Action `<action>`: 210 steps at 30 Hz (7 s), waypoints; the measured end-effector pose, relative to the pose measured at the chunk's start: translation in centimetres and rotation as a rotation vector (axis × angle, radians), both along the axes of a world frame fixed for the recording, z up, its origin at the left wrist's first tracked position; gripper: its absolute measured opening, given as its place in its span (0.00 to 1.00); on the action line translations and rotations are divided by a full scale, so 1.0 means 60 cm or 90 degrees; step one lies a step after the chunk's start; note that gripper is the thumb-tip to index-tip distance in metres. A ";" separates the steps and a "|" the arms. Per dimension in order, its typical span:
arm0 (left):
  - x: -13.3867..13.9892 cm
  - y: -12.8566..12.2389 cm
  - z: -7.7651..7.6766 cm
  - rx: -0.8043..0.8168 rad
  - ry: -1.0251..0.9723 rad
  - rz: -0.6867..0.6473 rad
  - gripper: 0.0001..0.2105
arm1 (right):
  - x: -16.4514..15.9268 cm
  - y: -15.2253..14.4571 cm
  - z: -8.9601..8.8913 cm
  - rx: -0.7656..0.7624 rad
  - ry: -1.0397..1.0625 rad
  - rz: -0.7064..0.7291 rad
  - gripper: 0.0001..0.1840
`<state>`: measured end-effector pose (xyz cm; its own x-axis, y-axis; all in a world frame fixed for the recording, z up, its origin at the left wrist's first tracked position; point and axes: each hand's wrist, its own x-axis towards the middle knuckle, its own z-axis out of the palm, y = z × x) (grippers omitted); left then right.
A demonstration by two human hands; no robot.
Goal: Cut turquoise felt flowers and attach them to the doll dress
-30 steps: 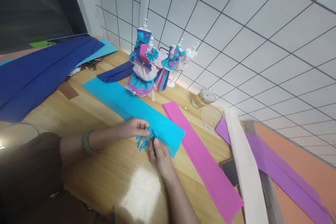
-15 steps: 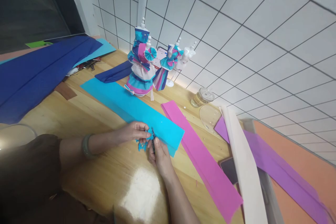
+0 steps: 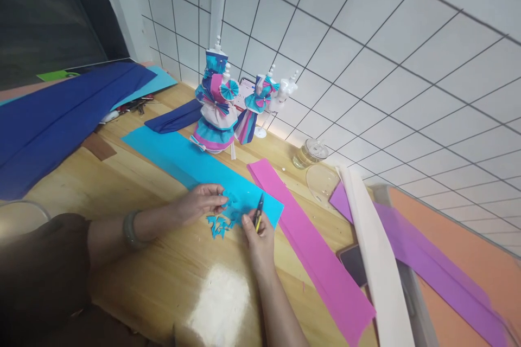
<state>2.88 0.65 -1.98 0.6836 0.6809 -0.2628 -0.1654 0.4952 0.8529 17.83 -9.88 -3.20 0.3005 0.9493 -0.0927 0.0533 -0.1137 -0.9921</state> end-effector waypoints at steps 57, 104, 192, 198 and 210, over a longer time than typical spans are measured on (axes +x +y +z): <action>-0.010 0.005 -0.008 -0.051 -0.010 -0.182 0.09 | -0.010 -0.005 0.025 0.012 0.058 0.075 0.14; 0.011 -0.065 0.003 0.063 -0.049 0.003 0.10 | -0.078 -0.009 0.014 0.004 0.088 0.064 0.35; 0.013 -0.068 0.001 0.085 -0.010 0.060 0.09 | -0.079 -0.004 0.024 -0.009 0.133 0.056 0.30; 0.012 -0.066 -0.001 0.096 -0.024 0.046 0.09 | -0.079 -0.004 0.027 -0.007 0.127 0.057 0.30; 0.018 -0.074 -0.019 0.011 -0.047 0.046 0.10 | -0.080 -0.004 0.023 0.011 0.130 0.056 0.30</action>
